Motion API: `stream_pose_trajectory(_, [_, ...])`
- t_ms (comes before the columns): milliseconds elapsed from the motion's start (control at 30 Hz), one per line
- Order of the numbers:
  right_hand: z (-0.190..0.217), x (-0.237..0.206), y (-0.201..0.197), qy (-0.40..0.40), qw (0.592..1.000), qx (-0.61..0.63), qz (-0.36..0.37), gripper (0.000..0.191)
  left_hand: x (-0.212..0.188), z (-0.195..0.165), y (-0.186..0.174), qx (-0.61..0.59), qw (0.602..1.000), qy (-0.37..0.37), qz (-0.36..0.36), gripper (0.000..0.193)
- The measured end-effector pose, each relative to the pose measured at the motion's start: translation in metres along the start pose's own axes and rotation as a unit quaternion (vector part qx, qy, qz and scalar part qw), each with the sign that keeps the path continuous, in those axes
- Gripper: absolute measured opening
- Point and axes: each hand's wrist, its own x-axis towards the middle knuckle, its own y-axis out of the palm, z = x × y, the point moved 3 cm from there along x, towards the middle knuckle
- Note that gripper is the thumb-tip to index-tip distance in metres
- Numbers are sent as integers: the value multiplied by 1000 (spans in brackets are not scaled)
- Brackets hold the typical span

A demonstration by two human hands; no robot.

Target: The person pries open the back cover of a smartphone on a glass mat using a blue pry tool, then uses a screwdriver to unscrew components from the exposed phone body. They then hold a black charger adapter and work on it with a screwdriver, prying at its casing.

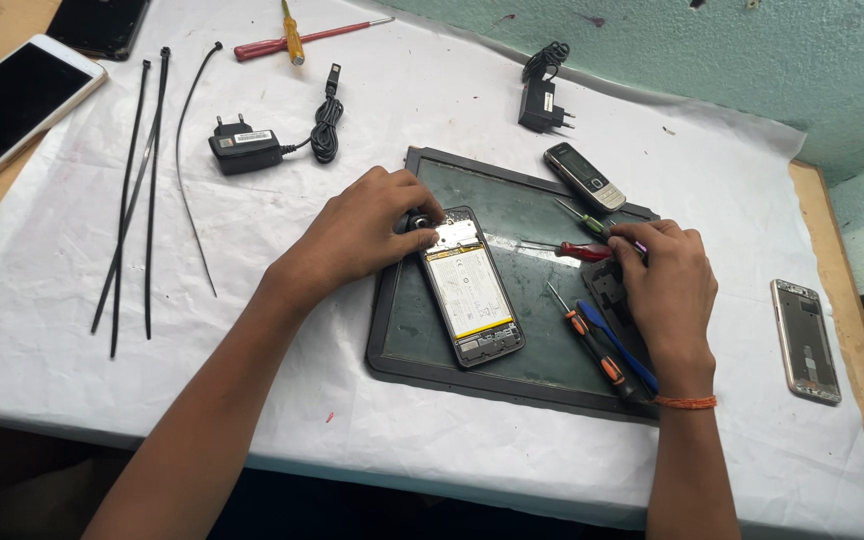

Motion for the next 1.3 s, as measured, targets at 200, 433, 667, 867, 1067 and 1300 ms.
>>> stream_pose_trajectory(200, [-33, -7, -4, 61, 995, 9, -78, 14, 2, 1, 3, 8, 999, -31, 25, 28])
stream_pose_trajectory(433, [-55, -18, -5, 135, 990, 5, -38, 17, 2, 1, 3, 7, 1000, -8, 10, 28])
stream_pose_trajectory(667, [-52, -21, -7, 146, 989, -5, 12, 17, 2, 1, 1, 9, 1000, -10, 16, 26])
stream_pose_trajectory(867, [-51, -21, -5, 153, 988, -6, 11, 16, -1, -4, -1, 15, 1000, 12, 0, 24])
stream_pose_trajectory(1067, [-52, -21, -2, 143, 989, -25, 8, 13, -2, -6, -2, 20, 1000, -7, 12, 25])
stream_pose_trajectory(1300, [-54, -22, 1, 115, 989, -89, 14, 17, -1, -6, -1, 30, 999, -21, 21, 25])
